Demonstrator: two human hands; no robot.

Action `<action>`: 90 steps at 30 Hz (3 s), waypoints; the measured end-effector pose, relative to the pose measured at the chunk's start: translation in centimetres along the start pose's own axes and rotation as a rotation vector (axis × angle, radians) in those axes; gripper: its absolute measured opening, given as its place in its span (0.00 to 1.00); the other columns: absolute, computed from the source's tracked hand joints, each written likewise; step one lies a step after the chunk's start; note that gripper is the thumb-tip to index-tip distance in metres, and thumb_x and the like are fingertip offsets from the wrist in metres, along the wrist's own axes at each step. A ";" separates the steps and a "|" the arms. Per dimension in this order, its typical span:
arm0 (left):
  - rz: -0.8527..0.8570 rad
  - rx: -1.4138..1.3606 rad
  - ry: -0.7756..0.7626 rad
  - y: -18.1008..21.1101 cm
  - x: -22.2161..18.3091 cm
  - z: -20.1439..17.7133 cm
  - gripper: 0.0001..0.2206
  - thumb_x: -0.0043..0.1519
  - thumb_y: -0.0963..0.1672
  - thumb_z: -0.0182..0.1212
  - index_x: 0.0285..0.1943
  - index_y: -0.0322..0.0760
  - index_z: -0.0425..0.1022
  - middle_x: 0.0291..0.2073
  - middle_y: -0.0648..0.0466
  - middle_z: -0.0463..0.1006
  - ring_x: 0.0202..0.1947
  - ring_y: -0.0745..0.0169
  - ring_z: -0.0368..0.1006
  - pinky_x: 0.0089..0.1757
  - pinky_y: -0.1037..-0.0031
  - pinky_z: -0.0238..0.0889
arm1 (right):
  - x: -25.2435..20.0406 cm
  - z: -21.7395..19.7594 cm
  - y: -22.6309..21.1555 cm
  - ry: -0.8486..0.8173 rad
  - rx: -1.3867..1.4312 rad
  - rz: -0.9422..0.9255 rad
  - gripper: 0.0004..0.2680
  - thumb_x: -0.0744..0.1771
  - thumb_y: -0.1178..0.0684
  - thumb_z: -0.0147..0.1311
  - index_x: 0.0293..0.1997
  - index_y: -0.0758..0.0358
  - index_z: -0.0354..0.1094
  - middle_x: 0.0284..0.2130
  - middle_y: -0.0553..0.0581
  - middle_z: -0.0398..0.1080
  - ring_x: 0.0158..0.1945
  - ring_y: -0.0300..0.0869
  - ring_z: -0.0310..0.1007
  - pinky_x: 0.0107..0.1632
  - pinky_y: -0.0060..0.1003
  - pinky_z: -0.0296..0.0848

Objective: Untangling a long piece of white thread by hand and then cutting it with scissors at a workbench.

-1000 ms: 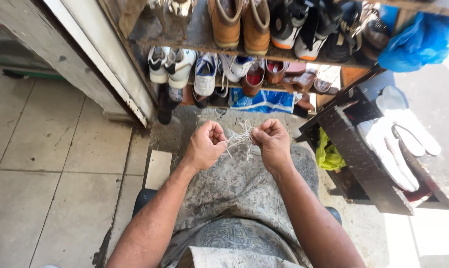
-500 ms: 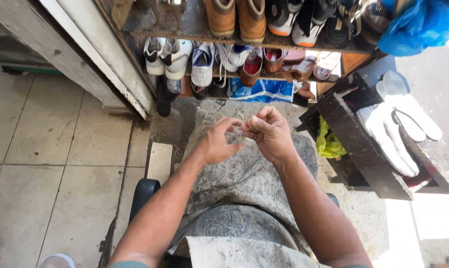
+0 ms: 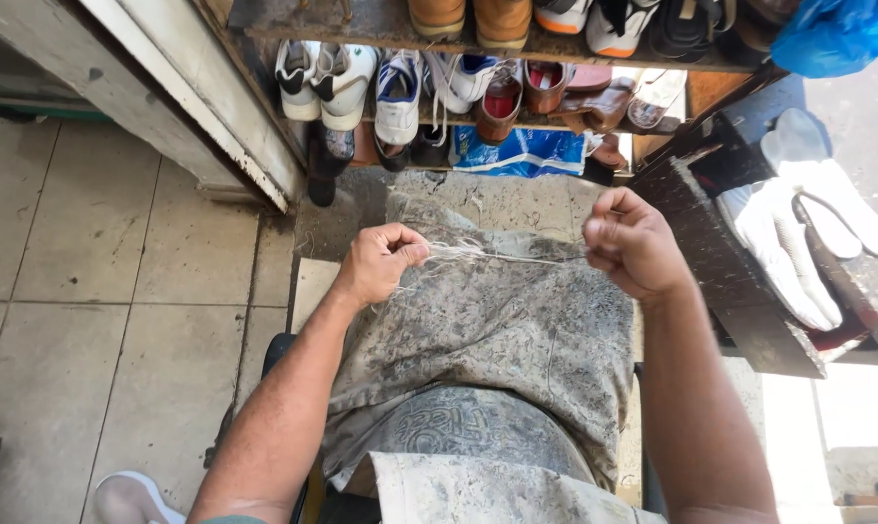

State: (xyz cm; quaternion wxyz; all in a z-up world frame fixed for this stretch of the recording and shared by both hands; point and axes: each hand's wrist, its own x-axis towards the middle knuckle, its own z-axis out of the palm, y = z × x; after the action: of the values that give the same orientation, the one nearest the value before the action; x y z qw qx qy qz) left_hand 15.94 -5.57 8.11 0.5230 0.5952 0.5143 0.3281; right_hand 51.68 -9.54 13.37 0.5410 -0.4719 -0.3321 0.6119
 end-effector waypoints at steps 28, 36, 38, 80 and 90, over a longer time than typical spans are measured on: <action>0.536 0.351 0.316 -9.0 -2.8 2.3 0.14 0.51 0.36 0.62 0.46 0.38 0.74 0.29 0.52 0.79 0.29 0.52 0.78 0.36 0.65 0.73 | 1.6 10.0 15.4 -0.201 -0.943 -0.652 0.16 0.61 0.61 0.65 0.53 0.58 0.72 0.36 0.52 0.80 0.36 0.46 0.81 0.41 0.41 0.80; 0.409 0.418 0.264 -8.0 -2.8 3.9 0.22 0.50 0.37 0.67 0.53 0.40 0.68 0.32 0.53 0.82 0.31 0.52 0.79 0.37 0.61 0.71 | 3.2 10.7 18.4 -0.201 -1.002 -0.456 0.15 0.62 0.58 0.62 0.52 0.52 0.65 0.29 0.48 0.77 0.34 0.46 0.77 0.40 0.46 0.75; 0.391 0.451 0.234 -8.6 -2.6 4.1 0.21 0.52 0.37 0.66 0.54 0.41 0.67 0.30 0.54 0.82 0.31 0.52 0.79 0.38 0.60 0.71 | 2.7 10.5 18.5 -0.187 -0.956 -0.401 0.13 0.62 0.57 0.60 0.49 0.51 0.64 0.27 0.47 0.76 0.32 0.45 0.76 0.39 0.44 0.74; 0.115 0.154 0.132 -4.8 -2.2 2.1 0.10 0.57 0.36 0.62 0.41 0.39 0.67 0.27 0.50 0.80 0.25 0.56 0.75 0.32 0.67 0.68 | 3.3 10.9 19.5 -0.112 -1.110 -0.494 0.19 0.61 0.60 0.61 0.57 0.56 0.63 0.30 0.51 0.78 0.35 0.48 0.78 0.41 0.44 0.77; 0.459 0.271 0.247 -4.7 -2.4 3.2 0.13 0.57 0.39 0.67 0.47 0.38 0.69 0.30 0.50 0.79 0.31 0.53 0.76 0.37 0.65 0.71 | 2.1 12.0 17.4 -0.036 -0.194 -0.156 0.14 0.61 0.70 0.56 0.45 0.59 0.60 0.28 0.52 0.71 0.27 0.33 0.69 0.31 0.27 0.68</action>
State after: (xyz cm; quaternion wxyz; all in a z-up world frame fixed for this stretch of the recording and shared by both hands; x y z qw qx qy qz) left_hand 17.04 -9.10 3.23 0.2845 0.7159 0.4651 0.4362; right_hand 34.45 -9.58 0.91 0.5329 -0.4835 -0.4351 0.5412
